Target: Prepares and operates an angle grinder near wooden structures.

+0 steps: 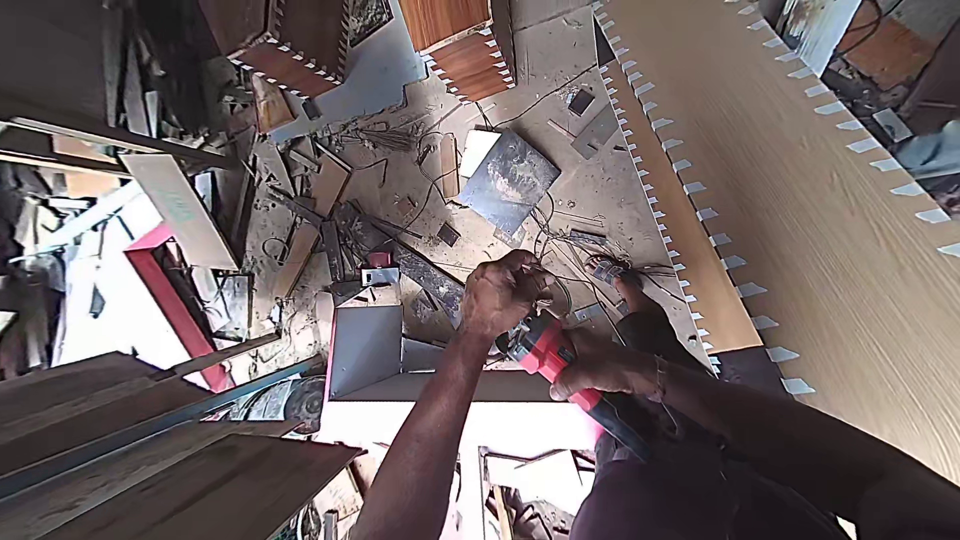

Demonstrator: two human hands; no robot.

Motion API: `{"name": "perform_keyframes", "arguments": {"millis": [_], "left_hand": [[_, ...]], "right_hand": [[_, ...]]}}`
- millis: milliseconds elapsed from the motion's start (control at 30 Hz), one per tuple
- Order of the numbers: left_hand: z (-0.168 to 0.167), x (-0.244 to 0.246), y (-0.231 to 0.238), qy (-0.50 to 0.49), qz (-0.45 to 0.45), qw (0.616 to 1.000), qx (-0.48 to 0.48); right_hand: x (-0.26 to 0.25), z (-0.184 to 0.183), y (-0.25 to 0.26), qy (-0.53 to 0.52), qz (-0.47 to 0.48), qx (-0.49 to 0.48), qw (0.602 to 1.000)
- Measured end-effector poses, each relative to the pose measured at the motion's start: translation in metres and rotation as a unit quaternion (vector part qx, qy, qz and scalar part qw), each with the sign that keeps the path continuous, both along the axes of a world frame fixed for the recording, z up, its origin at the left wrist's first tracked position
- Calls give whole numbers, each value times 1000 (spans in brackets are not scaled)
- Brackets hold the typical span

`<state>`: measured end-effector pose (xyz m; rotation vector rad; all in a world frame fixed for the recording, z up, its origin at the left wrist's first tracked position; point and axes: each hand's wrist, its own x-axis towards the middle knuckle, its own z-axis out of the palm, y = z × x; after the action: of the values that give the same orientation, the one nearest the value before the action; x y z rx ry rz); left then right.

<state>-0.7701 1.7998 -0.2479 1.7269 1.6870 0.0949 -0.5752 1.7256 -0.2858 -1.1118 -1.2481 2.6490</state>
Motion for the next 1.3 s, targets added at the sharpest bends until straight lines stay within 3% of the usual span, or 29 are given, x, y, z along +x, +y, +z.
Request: {"name": "perform_keyframes", "arguments": {"millis": [200, 400, 667, 833, 1033, 1300], "left_hand": [[12, 10, 0, 41, 7, 999, 27], [8, -2, 10, -90, -22, 995, -20], [16, 16, -1, 33, -1, 998, 46], [12, 4, 5, -31, -35, 999, 17], [24, 21, -4, 69, 12, 996, 55], [29, 21, 0, 63, -42, 996, 48]], "right_hand": [[4, 6, 4, -10, -1, 20, 1000], [5, 16, 0, -14, -16, 22, 1000], [7, 15, -1, -23, -13, 24, 999], [8, 15, -3, -28, -13, 57, 998], [11, 18, -1, -29, -13, 29, 999], [13, 21, -7, -52, -24, 64, 996]]}}
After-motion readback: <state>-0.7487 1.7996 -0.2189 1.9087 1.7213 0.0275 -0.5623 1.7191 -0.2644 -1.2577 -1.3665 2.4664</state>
